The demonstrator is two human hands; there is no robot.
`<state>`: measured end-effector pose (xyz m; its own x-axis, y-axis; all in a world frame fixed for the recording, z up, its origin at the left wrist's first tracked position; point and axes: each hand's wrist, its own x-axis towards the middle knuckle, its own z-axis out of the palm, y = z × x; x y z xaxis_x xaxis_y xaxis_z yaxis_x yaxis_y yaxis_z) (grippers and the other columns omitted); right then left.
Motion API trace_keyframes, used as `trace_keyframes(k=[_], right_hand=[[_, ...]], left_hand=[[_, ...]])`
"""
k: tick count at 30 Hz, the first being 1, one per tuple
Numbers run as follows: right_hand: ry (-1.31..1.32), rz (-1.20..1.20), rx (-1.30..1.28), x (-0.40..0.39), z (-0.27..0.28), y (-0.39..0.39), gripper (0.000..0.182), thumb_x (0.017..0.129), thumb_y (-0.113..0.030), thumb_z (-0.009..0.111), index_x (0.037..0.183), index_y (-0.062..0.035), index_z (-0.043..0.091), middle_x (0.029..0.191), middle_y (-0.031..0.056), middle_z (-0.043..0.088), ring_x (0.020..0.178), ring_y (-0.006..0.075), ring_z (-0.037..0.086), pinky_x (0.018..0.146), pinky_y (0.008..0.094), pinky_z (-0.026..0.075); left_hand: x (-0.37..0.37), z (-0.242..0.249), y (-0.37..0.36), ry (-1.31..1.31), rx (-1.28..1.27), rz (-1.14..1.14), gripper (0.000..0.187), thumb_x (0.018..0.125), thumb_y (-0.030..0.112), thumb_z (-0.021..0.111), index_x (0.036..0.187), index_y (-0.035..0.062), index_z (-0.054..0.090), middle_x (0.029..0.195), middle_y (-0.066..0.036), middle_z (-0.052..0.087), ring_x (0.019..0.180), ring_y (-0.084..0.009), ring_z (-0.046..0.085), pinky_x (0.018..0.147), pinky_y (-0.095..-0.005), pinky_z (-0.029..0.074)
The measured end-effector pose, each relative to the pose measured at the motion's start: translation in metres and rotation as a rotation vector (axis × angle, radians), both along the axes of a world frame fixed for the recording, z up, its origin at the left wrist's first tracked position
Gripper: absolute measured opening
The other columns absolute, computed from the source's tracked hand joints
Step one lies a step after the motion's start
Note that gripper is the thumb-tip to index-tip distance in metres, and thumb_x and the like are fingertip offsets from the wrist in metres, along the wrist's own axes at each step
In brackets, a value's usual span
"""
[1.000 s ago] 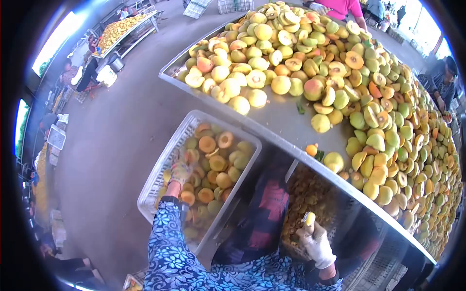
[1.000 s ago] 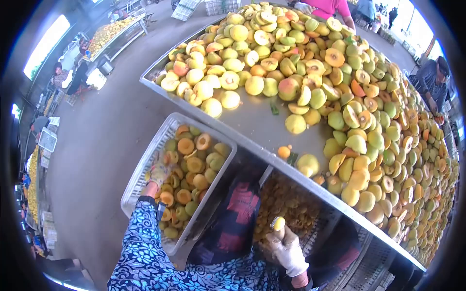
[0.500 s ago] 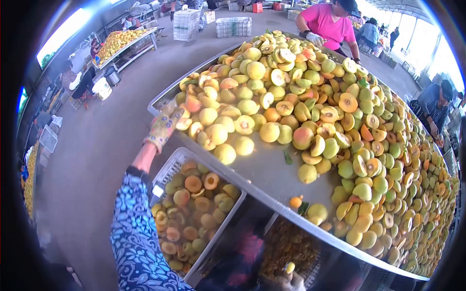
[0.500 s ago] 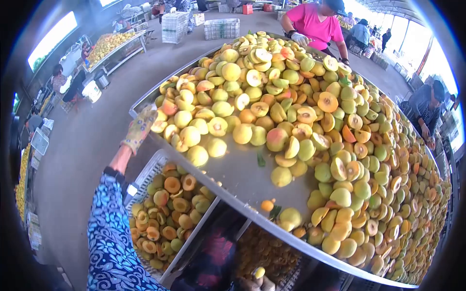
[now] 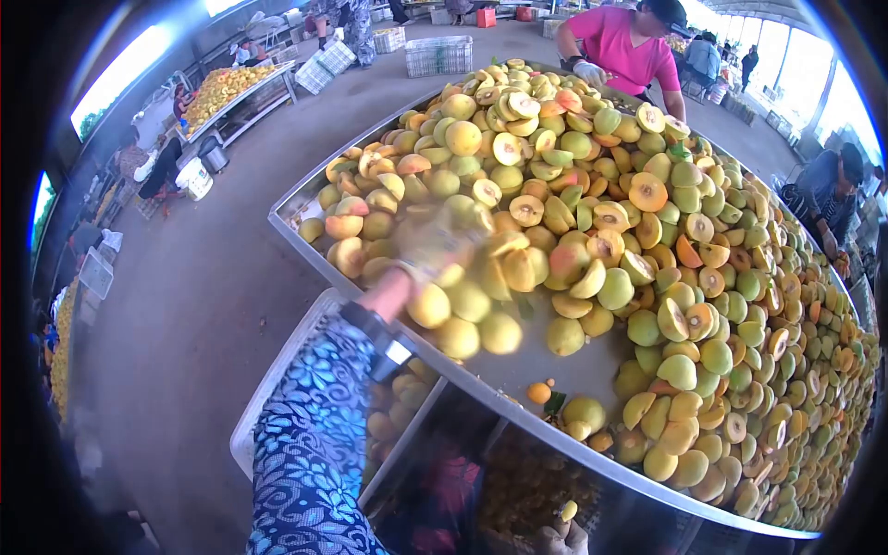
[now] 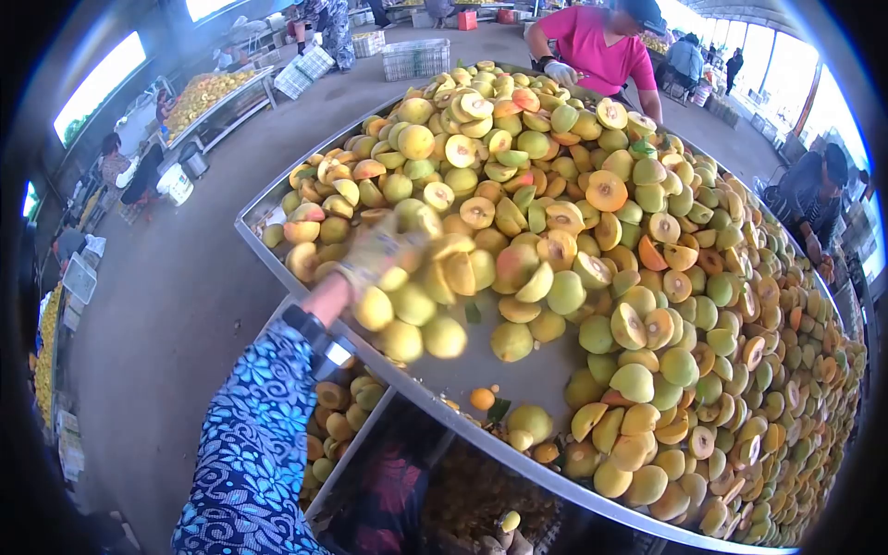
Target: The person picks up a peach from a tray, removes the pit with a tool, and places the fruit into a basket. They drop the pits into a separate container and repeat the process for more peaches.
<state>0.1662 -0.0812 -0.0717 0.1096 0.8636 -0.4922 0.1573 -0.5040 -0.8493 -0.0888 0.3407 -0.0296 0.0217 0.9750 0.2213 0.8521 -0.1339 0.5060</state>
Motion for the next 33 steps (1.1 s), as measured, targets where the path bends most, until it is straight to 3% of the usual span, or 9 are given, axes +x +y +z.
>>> trace_keyframes(k=[2, 3, 4, 5, 7, 9, 11, 13, 33], right_hand=[[0.070, -0.046, -0.060, -0.005, 0.004, -0.003, 0.043, 0.102, -0.037, 0.049, 0.111, 0.0032, 0.060, 0.092, 0.0116, 0.064, 0.085, 0.0196, 0.056, 0.075, 0.0357, 0.048], [0.137, -0.094, -0.110, -0.006, 0.006, 0.000, 0.045, 0.102, -0.039, 0.049, 0.110, 0.0030, 0.061, 0.091, 0.0122, 0.064, 0.085, 0.0204, 0.057, 0.076, 0.0364, 0.048], [0.029, -0.049, -0.002, -0.010, 0.011, 0.002, 0.046, 0.102, -0.041, 0.049, 0.110, 0.0025, 0.061, 0.089, 0.0114, 0.064, 0.085, 0.0201, 0.057, 0.076, 0.0364, 0.048], [0.020, -0.044, -0.004, -0.011, 0.017, 0.003, 0.046, 0.102, -0.041, 0.049, 0.110, 0.0025, 0.061, 0.089, 0.0114, 0.064, 0.085, 0.0201, 0.057, 0.076, 0.0364, 0.048], [0.006, -0.046, -0.119, -0.015, 0.023, 0.009, 0.044, 0.102, -0.038, 0.050, 0.116, 0.0026, 0.060, 0.094, 0.0111, 0.064, 0.088, 0.0198, 0.057, 0.079, 0.0359, 0.048], [-0.014, 0.022, -0.015, -0.011, 0.004, 0.003, 0.043, 0.102, -0.035, 0.051, 0.122, 0.0032, 0.057, 0.100, 0.0130, 0.063, 0.093, 0.0226, 0.056, 0.082, 0.0367, 0.048], [-0.007, -0.022, -0.116, -0.015, 0.005, 0.009, 0.043, 0.100, -0.033, 0.053, 0.123, 0.0030, 0.056, 0.104, 0.0158, 0.062, 0.095, 0.0259, 0.055, 0.086, 0.0370, 0.046], [0.014, -0.050, -0.167, -0.019, 0.005, 0.020, 0.042, 0.100, -0.032, 0.054, 0.123, 0.0030, 0.055, 0.106, 0.0171, 0.061, 0.097, 0.0276, 0.055, 0.088, 0.0372, 0.045], [0.109, -0.067, -0.136, -0.032, 0.000, 0.028, 0.047, 0.103, -0.036, 0.049, 0.123, 0.0054, 0.056, 0.104, 0.0124, 0.063, 0.093, 0.0216, 0.055, 0.082, 0.0349, 0.046]], left_hand=[[0.017, -0.035, -0.005, 0.401, 0.043, -0.558, 0.072, 0.086, 0.065, 0.058, 0.125, 0.0038, 0.058, 0.114, -0.018, 0.063, 0.103, -0.0325, 0.062, 0.090, -0.0422, 0.047], [0.047, -0.001, -0.046, -0.119, -0.102, -0.438, 0.074, 0.088, 0.064, 0.057, 0.133, 0.0061, 0.053, 0.123, -0.020, 0.059, 0.109, -0.0362, 0.059, 0.095, -0.0447, 0.045], [0.052, 0.005, -0.060, 0.056, -0.105, -0.598, 0.064, 0.088, 0.060, 0.060, 0.127, 0.0092, 0.054, 0.111, -0.022, 0.061, 0.106, -0.0338, 0.059, 0.094, -0.0454, 0.045], [0.055, 0.001, -0.083, 0.133, 0.303, -0.490, 0.054, 0.089, 0.054, 0.063, 0.118, 0.0088, 0.058, 0.106, -0.017, 0.064, 0.102, -0.0296, 0.061, 0.092, -0.0429, 0.047], [0.012, 0.035, -0.054, -0.130, -0.117, -0.611, 0.046, 0.089, 0.050, 0.061, 0.112, 0.0105, 0.066, 0.116, -0.011, 0.065, 0.107, -0.0277, 0.062, 0.095, -0.0418, 0.048], [-0.056, 0.004, 0.020, 0.033, 0.101, -0.215, 0.023, 0.090, 0.015, 0.061, 0.112, 0.0104, 0.065, 0.109, -0.010, 0.066, 0.099, -0.0227, 0.064, 0.088, -0.0332, 0.051], [-0.149, 0.010, 0.064, -0.263, 0.085, -0.211, 0.042, 0.085, 0.037, 0.068, 0.118, 0.0105, 0.064, 0.116, -0.011, 0.065, 0.108, -0.0242, 0.061, 0.091, -0.0354, 0.049], [-0.218, -0.004, 0.101, 0.550, 0.228, -0.264, 0.052, 0.088, 0.041, 0.066, 0.126, 0.0063, 0.059, 0.119, -0.012, 0.063, 0.110, -0.0253, 0.058, 0.097, -0.0367, 0.045], [0.002, 0.000, 0.042, -0.783, -0.207, -0.925, 0.065, 0.091, 0.050, 0.062, 0.140, 0.0094, 0.050, 0.140, -0.012, 0.052, 0.127, -0.0209, 0.050, 0.102, -0.0372, 0.043]])
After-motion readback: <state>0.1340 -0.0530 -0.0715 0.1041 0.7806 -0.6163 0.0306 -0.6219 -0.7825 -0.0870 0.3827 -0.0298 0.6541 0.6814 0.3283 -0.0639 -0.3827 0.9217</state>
